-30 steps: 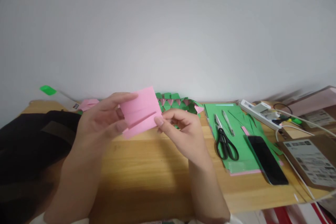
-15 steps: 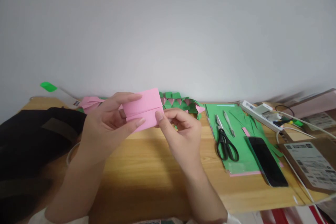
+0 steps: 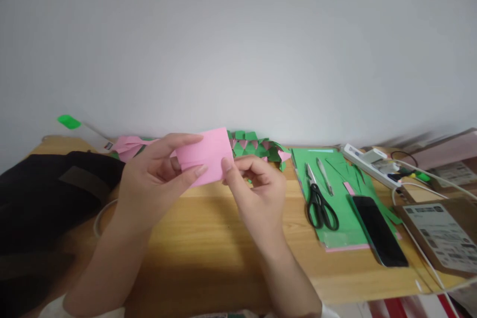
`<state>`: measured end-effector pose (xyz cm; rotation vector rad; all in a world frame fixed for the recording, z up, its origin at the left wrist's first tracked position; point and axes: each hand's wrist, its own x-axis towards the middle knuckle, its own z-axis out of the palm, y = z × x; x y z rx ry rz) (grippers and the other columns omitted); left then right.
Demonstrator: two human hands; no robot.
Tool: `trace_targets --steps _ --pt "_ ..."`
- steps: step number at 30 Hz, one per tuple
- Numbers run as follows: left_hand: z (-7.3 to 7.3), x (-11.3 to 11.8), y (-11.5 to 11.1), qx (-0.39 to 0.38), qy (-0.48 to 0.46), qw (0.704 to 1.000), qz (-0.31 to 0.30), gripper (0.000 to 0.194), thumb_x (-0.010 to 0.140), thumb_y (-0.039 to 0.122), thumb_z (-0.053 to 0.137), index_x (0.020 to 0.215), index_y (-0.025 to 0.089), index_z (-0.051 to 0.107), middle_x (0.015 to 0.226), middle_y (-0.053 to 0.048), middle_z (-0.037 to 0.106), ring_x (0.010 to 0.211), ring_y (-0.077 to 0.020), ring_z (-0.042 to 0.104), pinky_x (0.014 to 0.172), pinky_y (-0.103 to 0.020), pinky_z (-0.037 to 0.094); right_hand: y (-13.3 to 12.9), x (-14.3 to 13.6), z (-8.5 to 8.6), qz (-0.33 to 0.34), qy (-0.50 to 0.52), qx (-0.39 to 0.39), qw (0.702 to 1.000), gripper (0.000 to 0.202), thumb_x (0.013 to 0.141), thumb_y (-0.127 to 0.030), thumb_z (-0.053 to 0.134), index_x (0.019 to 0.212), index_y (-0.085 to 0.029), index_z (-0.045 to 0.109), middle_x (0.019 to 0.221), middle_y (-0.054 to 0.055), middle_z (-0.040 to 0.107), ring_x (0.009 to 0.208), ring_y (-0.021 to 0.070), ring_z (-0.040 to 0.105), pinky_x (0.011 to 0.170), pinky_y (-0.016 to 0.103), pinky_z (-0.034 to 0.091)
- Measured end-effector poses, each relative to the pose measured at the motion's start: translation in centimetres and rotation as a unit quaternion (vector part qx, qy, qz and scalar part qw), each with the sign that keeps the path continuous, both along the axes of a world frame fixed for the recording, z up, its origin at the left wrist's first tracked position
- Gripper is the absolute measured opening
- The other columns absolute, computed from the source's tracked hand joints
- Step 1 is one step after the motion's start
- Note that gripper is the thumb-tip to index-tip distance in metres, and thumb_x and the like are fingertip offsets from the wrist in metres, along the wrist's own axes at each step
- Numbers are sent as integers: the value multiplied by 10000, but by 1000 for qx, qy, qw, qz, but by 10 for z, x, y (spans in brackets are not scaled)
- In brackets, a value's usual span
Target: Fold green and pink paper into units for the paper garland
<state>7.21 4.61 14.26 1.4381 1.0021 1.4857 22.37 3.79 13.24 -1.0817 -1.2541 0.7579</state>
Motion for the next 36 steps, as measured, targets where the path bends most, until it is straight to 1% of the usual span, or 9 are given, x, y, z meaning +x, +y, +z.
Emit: trace_targets --steps 4,7,10,13,17,22,25,29,36 --pt "-1 0 1 -5 12 1000 11 323 755 92 709 1046 232 700 1062 -19 691 608 -55 615 437 -127 467 0 0 -1 -3 -6 -7 1000 185 825 -251 712 650 -208 670 605 -16 661 560 104 595 537 234 490" --pt "-2 -1 2 -6 7 1000 11 326 752 90 708 1045 233 705 1050 -17 696 606 -54 621 463 -127 489 1 -1 -1 -4 0 -24 1000 157 814 -258 721 677 -203 668 597 -21 653 543 95 597 526 218 493" --pt "-2 -1 4 -14 0 1000 8 325 747 105 712 1047 230 709 1028 -23 702 612 -65 629 486 -140 510 4 -2 -1 -5 33 -23 999 101 788 -266 741 785 -209 658 626 -28 659 539 99 605 509 216 513" --pt "-1 -2 4 -34 -6 999 -10 314 741 118 716 1037 222 711 1037 -35 708 602 -67 618 460 -138 489 7 0 0 0 50 -24 998 117 779 -259 741 867 -220 675 653 -25 683 556 105 619 503 215 527" --pt "-2 -1 4 -50 -20 998 -39 323 736 99 713 1031 231 719 1055 -29 706 632 -70 635 493 -146 508 9 3 1 7 42 -36 998 55 774 -250 738 729 -220 728 646 -14 700 559 99 606 491 205 512" --pt "-4 -1 5 -5 12 1000 -20 253 721 85 717 905 251 765 916 -8 741 812 -132 680 642 -196 564 10 7 2 11 48 -52 997 99 751 -244 745 657 -216 732 578 -23 664 505 86 551 455 200 468" --pt "-4 -1 6 -18 32 999 -15 237 727 122 722 917 254 774 856 -11 749 738 -132 668 603 -213 553 10 8 3 8 48 -53 997 103 733 -247 752 642 -209 725 560 -23 651 490 85 534 443 201 450" --pt "-3 0 5 -35 9 999 -22 246 701 120 733 908 246 774 851 -13 748 731 -139 671 577 -215 555 10 9 3 10 40 -53 998 121 751 -258 742 641 -208 721 563 -22 640 503 87 527 451 202 446" --pt "0 -1 4 -58 -9 997 -39 259 690 107 730 911 237 769 753 0 718 570 -92 603 453 -166 481 9 12 2 16 59 -49 997 193 796 -273 729 614 -217 697 537 -36 581 518 80 511 471 191 440"
